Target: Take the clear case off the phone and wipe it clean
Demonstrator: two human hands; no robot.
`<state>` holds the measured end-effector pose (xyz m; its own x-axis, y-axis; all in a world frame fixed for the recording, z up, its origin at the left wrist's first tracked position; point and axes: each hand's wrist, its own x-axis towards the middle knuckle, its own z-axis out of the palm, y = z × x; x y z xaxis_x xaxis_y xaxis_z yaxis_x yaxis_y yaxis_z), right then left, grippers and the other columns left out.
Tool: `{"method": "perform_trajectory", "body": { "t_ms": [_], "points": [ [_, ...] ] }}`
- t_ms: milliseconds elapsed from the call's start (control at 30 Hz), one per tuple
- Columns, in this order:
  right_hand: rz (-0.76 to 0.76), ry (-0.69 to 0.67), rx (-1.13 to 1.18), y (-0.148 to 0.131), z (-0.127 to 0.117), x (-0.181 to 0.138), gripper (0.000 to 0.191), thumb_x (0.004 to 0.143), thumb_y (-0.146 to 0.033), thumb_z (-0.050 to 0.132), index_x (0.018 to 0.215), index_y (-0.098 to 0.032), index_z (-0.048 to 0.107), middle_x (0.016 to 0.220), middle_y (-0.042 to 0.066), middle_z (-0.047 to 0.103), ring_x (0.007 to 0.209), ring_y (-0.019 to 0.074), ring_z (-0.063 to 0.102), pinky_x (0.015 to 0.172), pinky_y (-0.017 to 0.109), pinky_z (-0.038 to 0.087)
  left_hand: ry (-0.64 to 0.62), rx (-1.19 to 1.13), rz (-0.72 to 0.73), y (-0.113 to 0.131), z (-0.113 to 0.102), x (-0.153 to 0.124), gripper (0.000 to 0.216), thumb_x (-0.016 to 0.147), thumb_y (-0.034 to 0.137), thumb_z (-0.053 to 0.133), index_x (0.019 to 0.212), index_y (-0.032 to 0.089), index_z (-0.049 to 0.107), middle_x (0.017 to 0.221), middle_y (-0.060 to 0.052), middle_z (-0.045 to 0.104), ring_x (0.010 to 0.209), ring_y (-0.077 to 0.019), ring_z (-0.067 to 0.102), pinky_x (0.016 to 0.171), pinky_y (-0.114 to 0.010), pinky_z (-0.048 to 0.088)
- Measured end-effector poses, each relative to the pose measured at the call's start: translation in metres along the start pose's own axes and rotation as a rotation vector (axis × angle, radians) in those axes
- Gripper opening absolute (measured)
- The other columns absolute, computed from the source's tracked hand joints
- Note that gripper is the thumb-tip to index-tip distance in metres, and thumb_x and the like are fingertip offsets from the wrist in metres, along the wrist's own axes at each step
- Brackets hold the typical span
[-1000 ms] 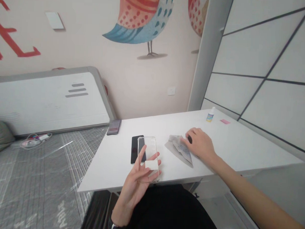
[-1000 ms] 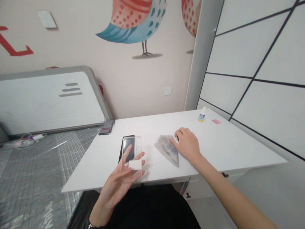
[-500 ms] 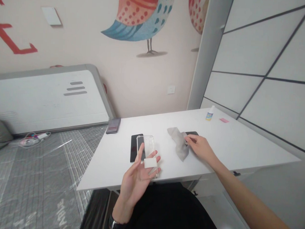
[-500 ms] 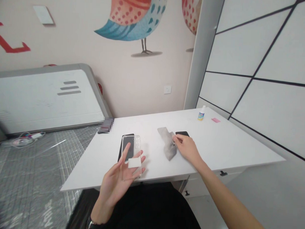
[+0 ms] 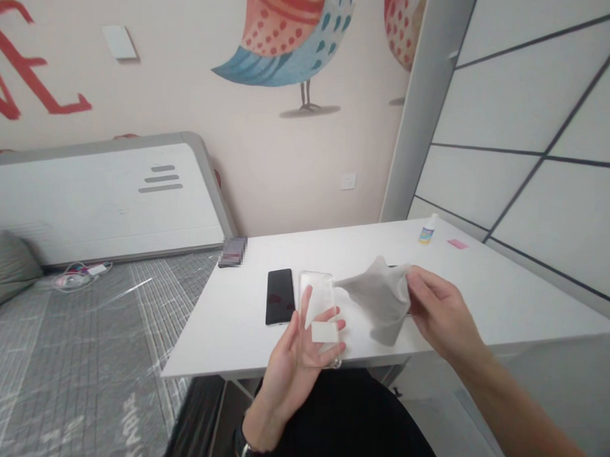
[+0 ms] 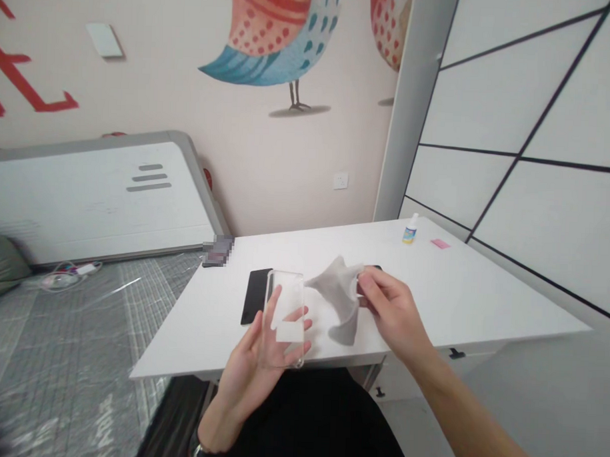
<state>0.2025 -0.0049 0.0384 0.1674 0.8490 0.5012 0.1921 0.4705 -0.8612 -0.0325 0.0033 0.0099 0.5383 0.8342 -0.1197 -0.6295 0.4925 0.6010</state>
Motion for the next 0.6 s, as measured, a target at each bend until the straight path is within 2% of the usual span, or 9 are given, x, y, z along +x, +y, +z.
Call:
{"method": "perform_trajectory", "body": {
  "t_ms": [67, 133, 167, 233, 333, 400, 467, 600],
  "points": [
    [-0.164, -0.239, -0.169, -0.008, 0.017, -0.013, 0.033, 0.106, -0.044, 0.051, 0.099, -0.024, 0.076, 0.094, 0.004, 0.077, 0.089, 0.0213, 0.074, 0.08, 0.031, 0.062, -0.002, -0.046, -0.014, -0.008, 0.007, 0.002, 0.056, 0.106, 0.044, 0.047, 0.16, 0.038, 0.033, 0.138, -0.01, 0.068, 0.114, -0.0217, 0.071, 0.097, -0.037, 0.056],
    [-0.373, -0.447, -0.455, -0.006, 0.036, -0.024, 0.034, 0.109, -0.03, 0.045, 0.127, -0.022, 0.072, 0.122, 0.008, 0.077, 0.116, 0.0234, 0.07, 0.1, 0.037, 0.058, 0.062, -0.107, -0.023, -0.016, 0.011, 0.004, 0.046, 0.108, 0.035, 0.043, 0.155, 0.035, 0.045, 0.134, -0.006, 0.071, 0.111, -0.017, 0.071, 0.098, -0.03, 0.054],
    [-0.478, -0.47, -0.609, -0.002, 0.046, -0.028, 0.038, 0.109, -0.025, 0.041, 0.135, -0.016, 0.067, 0.131, 0.011, 0.073, 0.122, 0.0246, 0.068, 0.104, 0.04, 0.057, 0.109, -0.135, -0.032, -0.02, 0.011, 0.004, 0.043, 0.109, 0.03, 0.041, 0.15, 0.031, 0.053, 0.129, -0.005, 0.074, 0.109, -0.015, 0.071, 0.098, -0.027, 0.053],
    [-0.613, -0.41, -0.876, 0.01, 0.063, -0.031, 0.042, 0.108, -0.02, 0.038, 0.141, -0.006, 0.061, 0.137, 0.018, 0.069, 0.127, 0.0296, 0.065, 0.107, 0.048, 0.055, 0.183, -0.172, -0.048, -0.028, 0.01, 0.004, 0.041, 0.109, 0.025, 0.036, 0.136, 0.022, 0.067, 0.114, -0.006, 0.079, 0.104, -0.014, 0.072, 0.098, -0.024, 0.052],
    [-0.613, -0.292, -1.082, 0.025, 0.081, -0.032, 0.046, 0.108, -0.022, 0.037, 0.145, -0.004, 0.055, 0.143, 0.018, 0.064, 0.131, 0.0347, 0.061, 0.109, 0.058, 0.049, 0.184, -0.196, -0.048, -0.032, 0.006, 0.002, 0.045, 0.11, 0.028, 0.034, 0.118, 0.017, 0.077, 0.102, -0.007, 0.081, 0.102, -0.0159, 0.073, 0.096, -0.027, 0.054],
    [-0.569, -0.263, -1.111, 0.027, 0.088, -0.035, 0.047, 0.108, -0.026, 0.037, 0.147, -0.005, 0.052, 0.147, 0.017, 0.062, 0.134, 0.0346, 0.059, 0.112, 0.06, 0.044, 0.163, -0.205, -0.047, -0.029, 0.002, 0.002, 0.044, 0.109, 0.029, 0.036, 0.113, 0.018, 0.079, 0.1, -0.006, 0.082, 0.099, -0.0158, 0.074, 0.096, -0.027, 0.055],
    [-0.557, -0.279, -1.095, 0.025, 0.093, -0.043, 0.048, 0.109, -0.03, 0.037, 0.146, -0.005, 0.054, 0.148, 0.015, 0.061, 0.135, 0.0331, 0.057, 0.114, 0.058, 0.04, 0.147, -0.212, -0.033, -0.024, -0.002, 0.003, 0.041, 0.108, 0.026, 0.038, 0.118, 0.02, 0.077, 0.101, -0.005, 0.082, 0.1, -0.0152, 0.074, 0.099, -0.027, 0.053],
    [-0.6, -0.417, -0.998, 0.021, 0.091, -0.061, 0.049, 0.111, -0.041, 0.035, 0.144, -0.012, 0.056, 0.148, 0.008, 0.062, 0.135, 0.0277, 0.057, 0.12, 0.053, 0.031, 0.106, -0.2, 0.059, -0.02, -0.009, 0.007, 0.041, 0.105, 0.021, 0.043, 0.137, 0.026, 0.067, 0.115, -0.005, 0.08, 0.116, -0.0179, 0.071, 0.111, -0.03, 0.047]
  ]
}}
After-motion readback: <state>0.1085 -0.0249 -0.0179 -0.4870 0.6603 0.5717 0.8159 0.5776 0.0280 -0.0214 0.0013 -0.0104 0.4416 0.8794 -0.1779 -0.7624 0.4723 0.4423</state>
